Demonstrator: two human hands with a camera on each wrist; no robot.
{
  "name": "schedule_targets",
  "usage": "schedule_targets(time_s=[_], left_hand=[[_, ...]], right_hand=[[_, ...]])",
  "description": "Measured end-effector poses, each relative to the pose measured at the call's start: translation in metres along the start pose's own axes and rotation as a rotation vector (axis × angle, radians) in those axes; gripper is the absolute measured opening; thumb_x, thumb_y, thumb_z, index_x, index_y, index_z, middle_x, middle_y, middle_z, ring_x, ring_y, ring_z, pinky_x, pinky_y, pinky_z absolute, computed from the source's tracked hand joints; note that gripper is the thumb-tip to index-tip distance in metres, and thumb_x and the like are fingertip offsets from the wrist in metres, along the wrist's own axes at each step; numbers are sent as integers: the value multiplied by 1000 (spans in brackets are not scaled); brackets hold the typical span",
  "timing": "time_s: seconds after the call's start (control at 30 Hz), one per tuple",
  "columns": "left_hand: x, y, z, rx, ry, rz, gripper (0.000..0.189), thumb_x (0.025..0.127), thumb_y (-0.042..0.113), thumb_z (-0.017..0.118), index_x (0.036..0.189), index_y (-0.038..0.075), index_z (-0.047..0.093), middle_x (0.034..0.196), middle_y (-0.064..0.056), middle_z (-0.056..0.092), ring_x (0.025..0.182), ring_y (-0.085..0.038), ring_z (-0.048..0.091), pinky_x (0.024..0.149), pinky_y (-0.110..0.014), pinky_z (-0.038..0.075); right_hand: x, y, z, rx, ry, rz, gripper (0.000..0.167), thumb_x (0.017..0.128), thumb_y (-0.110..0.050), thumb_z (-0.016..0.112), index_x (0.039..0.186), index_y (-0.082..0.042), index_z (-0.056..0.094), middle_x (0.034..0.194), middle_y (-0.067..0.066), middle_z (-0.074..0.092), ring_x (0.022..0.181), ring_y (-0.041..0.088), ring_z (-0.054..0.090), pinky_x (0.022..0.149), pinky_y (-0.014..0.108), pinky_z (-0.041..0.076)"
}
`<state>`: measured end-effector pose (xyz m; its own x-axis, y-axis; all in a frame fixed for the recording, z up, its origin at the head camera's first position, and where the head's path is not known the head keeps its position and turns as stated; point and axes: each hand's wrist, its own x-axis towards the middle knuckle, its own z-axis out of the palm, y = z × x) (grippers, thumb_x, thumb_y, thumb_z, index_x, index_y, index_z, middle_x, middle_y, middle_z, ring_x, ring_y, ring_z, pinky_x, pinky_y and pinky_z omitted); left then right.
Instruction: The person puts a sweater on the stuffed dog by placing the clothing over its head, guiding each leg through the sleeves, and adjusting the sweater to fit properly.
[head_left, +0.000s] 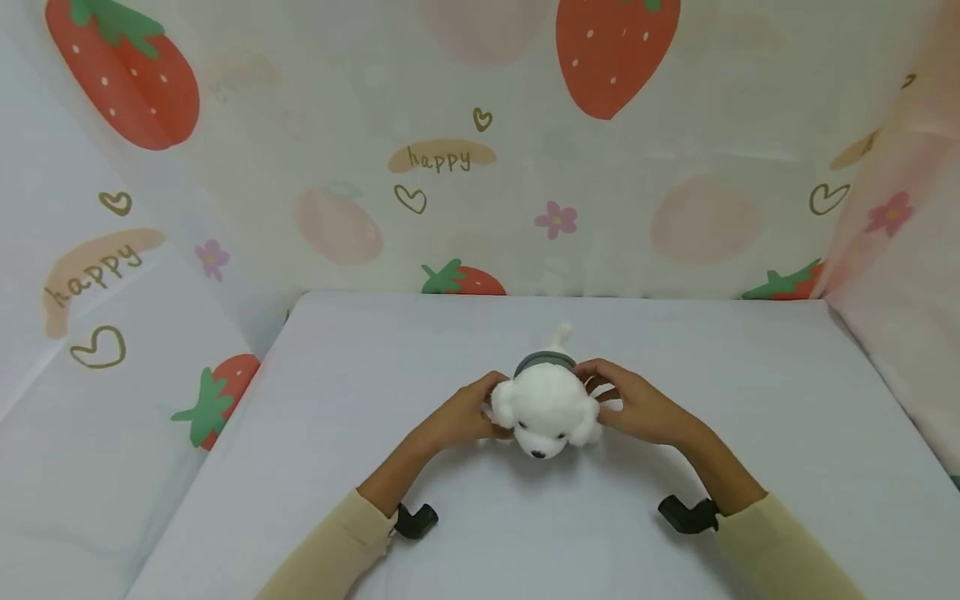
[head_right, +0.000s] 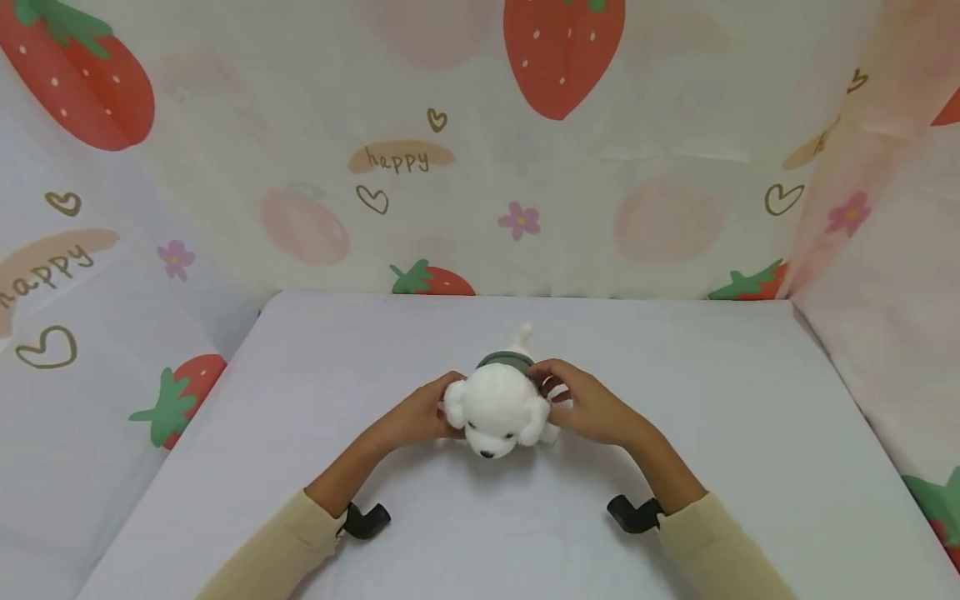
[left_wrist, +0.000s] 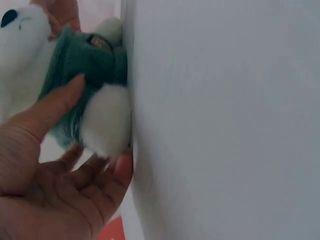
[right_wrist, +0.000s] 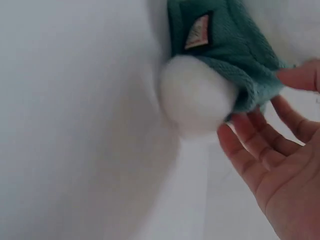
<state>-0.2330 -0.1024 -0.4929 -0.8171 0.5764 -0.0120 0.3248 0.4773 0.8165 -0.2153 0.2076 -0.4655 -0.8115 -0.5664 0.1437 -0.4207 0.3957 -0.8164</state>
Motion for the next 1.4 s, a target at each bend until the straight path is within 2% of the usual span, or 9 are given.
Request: schedule_targets(time_s=[0.1, 0.27, 0.47, 0.73, 0.9, 1.0, 1.1, 1.2, 1.4], left_hand=[[2, 5, 7, 101, 19, 21, 54, 79, 9, 88, 127, 8, 62, 124, -7, 69, 116, -24, 64, 97, -40, 51], [7, 14, 15, 166, 24, 32, 25, 80, 6, 85, 100, 5, 70, 95, -5, 71, 83, -13, 61, 76, -28, 51], [11, 23, 18, 188, -42, 0, 17, 80, 5, 85, 84, 8, 69, 79, 2, 66, 69, -8, 50, 65, -24, 46], [3, 26, -16, 210, -209, -55, 20, 84, 15, 84, 101, 10, 76, 89, 4, 71, 81, -9, 62, 73, -29, 52], [6, 20, -32, 228, -52, 13, 18, 93, 12, 75, 111, 9, 74, 98, -2, 72, 85, -14, 66, 73, -28, 54], [12, 18, -28, 285, 37, 147, 31, 92, 9, 75, 123, 14, 69, 116, -5, 67, 97, -19, 66, 77, -29, 56], [17, 19, -21, 386, 49, 238, 50, 89, 12, 79, 136, 20, 63, 132, -6, 56, 110, -22, 60, 82, -34, 56], [20, 20, -13, 506, 39, 239, 62, 88, 20, 82, 144, 26, 57, 135, -4, 49, 112, -21, 57, 81, -37, 56], [29, 17, 0, 684, 66, 130, 65, 93, 29, 76, 152, 31, 48, 131, -6, 50, 103, -19, 58, 75, -36, 56]], right_hand=[[-3, 1, 10, -42, -16, 31, 70, 87, -9, 78, 147, -11, 42, 136, 6, 57, 121, 26, 58, 97, 48, 50], [-4, 0, 23, -203, 31, 24, 96, 81, -8, 84, 158, -7, 26, 128, 14, 65, 113, 27, 63, 90, 47, 52], [-7, 0, 30, -281, 27, 39, 90, 88, -1, 75, 160, -1, 22, 102, 7, 71, 77, 15, 56, 71, 33, 48], [-13, 1, 2, -232, -162, 108, 72, 93, -13, 73, 154, 2, 36, 100, -1, 69, 88, 13, 62, 79, 33, 52], [-9, -2, -16, -217, -50, 88, 41, 98, -8, 66, 137, 0, 59, 104, 6, 73, 95, 20, 68, 81, 38, 56], [2, -7, -11, -363, 89, 16, 38, 95, -5, 70, 133, -8, 65, 116, 10, 71, 99, 25, 68, 79, 42, 57], [14, -12, -1, -553, 96, -29, 48, 90, -9, 78, 136, -16, 65, 135, 12, 62, 113, 31, 63, 81, 47, 57], [21, -14, 8, -682, 39, -21, 60, 86, -16, 83, 142, -20, 61, 146, 15, 52, 127, 37, 55, 86, 54, 55], [25, -11, 18, -709, 8, 78, 73, 86, -24, 83, 151, -20, 49, 149, 21, 48, 134, 41, 48, 92, 60, 51]])
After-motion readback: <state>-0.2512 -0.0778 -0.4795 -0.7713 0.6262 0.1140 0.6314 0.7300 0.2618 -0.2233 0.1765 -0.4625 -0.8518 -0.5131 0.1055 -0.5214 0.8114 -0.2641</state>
